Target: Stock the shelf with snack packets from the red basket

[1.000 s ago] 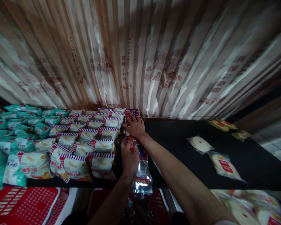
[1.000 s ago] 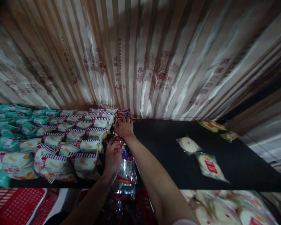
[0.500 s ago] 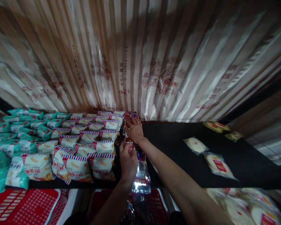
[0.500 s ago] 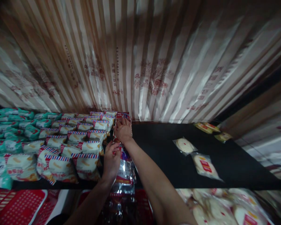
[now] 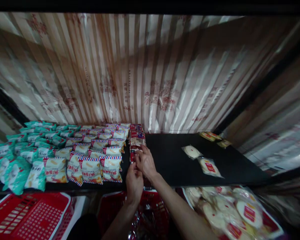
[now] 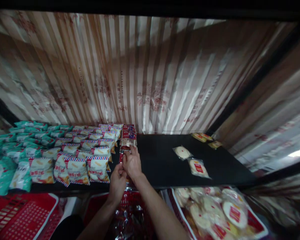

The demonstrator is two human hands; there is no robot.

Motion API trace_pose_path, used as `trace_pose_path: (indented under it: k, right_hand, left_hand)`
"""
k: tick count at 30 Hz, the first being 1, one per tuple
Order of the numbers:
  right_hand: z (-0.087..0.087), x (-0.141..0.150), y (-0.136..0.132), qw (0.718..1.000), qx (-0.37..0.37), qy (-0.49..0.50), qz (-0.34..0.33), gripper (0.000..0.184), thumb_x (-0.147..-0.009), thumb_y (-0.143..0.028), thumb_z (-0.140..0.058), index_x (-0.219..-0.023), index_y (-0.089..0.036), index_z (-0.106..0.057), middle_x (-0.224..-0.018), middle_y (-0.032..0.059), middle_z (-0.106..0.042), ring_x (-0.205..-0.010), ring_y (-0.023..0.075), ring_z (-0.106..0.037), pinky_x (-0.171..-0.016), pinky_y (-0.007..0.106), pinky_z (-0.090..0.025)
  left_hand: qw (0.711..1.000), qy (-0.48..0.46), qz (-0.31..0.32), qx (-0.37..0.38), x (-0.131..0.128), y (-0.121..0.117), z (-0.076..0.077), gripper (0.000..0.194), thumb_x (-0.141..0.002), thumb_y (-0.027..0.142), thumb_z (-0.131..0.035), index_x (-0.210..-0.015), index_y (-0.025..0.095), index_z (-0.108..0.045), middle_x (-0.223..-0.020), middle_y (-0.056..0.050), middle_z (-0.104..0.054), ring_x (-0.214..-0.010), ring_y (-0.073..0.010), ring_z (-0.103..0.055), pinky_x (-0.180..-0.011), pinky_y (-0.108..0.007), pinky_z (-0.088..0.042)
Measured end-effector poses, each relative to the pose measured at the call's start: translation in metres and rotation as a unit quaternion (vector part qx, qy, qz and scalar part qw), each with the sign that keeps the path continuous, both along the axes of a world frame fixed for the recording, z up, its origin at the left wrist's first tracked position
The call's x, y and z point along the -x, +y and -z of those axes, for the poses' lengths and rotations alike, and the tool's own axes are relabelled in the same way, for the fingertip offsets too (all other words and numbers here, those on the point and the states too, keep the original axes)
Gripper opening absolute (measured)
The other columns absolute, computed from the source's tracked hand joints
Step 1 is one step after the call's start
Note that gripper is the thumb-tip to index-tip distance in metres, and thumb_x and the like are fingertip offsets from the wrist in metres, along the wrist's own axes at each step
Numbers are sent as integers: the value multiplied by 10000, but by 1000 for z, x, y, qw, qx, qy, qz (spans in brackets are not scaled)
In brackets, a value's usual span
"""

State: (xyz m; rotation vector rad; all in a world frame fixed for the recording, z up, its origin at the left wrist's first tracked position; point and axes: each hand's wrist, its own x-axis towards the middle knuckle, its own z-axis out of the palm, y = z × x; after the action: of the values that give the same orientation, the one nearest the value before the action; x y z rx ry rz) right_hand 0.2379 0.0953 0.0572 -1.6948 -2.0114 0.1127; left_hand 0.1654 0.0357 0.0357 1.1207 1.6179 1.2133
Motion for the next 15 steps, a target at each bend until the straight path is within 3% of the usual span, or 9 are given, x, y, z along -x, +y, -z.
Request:
trace_pose_path:
  k: [6,12,15]
  right_hand:
    - [27,2,-74,999,-24,28,9,322,-857,-149,-417,-1004,-169,-702,-1299,133,-538,-1208,245,-481,-1014,387,-421]
    - [64,-1,-154,998,-11,57,-11,347,-845,-121,-417,-1063,-204,-673,-1255,95,-578,-1166,233,-514,-997,398,-445]
    - [86,-1,-190,998,18,64,-12,337,-842,-126,-434,-1052,-235,-674,-1217,76,-602,-1124,229,-541,-984,402,-453]
  left_hand:
    - [999,9,42,15,7,-56,22,377,-686,92,-434,-1010,173,-608,-1003,-82,-697,-928,-197,-640,-864,-309,-464]
    - [988,49,142,27,19,-126,48,248,-750,150,-422,-887,201,-623,-892,-78,-705,-826,-209,-648,-807,-326,-479]
    - [977,63,195,58,28,-155,62,254,-738,127,-443,-897,195,-629,-931,-87,-701,-883,-208,-644,-846,-325,-468]
